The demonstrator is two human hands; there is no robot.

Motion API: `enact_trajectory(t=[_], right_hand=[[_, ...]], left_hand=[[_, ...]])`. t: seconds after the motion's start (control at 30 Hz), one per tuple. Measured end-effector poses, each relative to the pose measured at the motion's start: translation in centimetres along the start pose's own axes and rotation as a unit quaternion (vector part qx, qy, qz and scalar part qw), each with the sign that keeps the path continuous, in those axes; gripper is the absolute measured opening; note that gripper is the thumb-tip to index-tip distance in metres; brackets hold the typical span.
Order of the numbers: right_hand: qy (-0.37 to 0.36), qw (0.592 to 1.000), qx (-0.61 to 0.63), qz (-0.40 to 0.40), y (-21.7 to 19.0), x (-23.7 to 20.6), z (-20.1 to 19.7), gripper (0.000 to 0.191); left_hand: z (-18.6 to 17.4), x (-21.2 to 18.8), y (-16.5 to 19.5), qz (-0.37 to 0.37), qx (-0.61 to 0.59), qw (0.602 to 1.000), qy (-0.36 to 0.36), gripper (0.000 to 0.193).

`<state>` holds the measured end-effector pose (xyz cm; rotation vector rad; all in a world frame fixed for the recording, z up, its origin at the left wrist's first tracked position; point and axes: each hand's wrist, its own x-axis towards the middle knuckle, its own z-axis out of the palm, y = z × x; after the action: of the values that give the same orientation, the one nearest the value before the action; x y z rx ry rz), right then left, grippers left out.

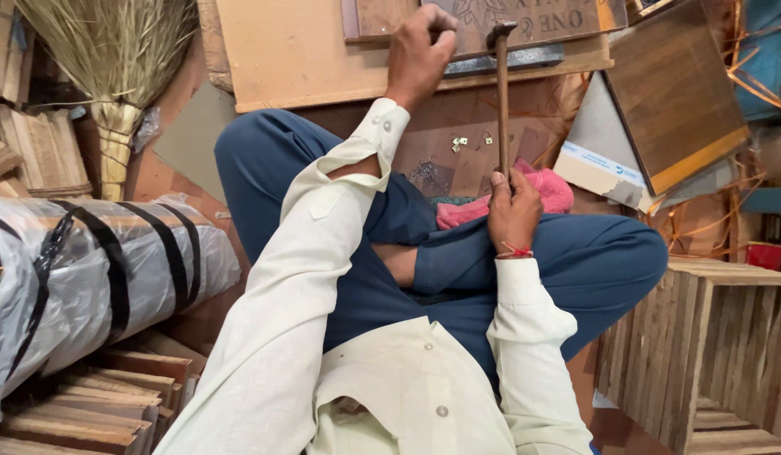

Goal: The person sits on the floor and assembles picture frames by attaching backing material to wooden frames. They use a hammer to drive small metal fasteners into the frame edges and use scissors to trim excess material. The person handles multiple frames and backing sheets, flipping them over and repositioning them during the process.

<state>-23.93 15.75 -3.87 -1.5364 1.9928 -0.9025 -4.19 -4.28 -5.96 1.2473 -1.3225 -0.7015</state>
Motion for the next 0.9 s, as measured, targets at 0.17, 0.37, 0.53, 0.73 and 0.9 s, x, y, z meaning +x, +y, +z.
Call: enact_trajectory(t=[0.17, 0.37, 0.53, 0.73, 0.9], right_hand=[[0.006, 1.0, -0.004, -0.013, 0.3, 0.0, 0.2, 0.022], [0.005, 1.0, 0.001, 0.001, 0.2, 0.0, 0.2, 0.023], [0.002, 1.0, -0.002, -0.007, 0.0, 0.0, 0.1, 0.022], [-0.006, 1.0, 0.005, 0.003, -0.3, -0.3, -0.1, 0.022], [-0.008, 1.0, -0.002, 0.006, -0.9, -0.3, -0.2, 0.022]], left_hand=[[0.1, -0.3, -0.3, 0.01, -0.042, 0.998, 0.038, 0.01], [0.6, -0.6, -1.2, 0.031, -0.019, 0.999, 0.022, 0.019], [1.7, -1.1, -1.6, 0.123, 0.112, 0.986, 0.03, 0.016], [2.1, -1.3, -1.8, 0.099, 0.128, 0.986, 0.03, 0.014], [2.0, -1.5, -1.6, 0.071, 0.089, 0.993, 0.025, 0.013]])
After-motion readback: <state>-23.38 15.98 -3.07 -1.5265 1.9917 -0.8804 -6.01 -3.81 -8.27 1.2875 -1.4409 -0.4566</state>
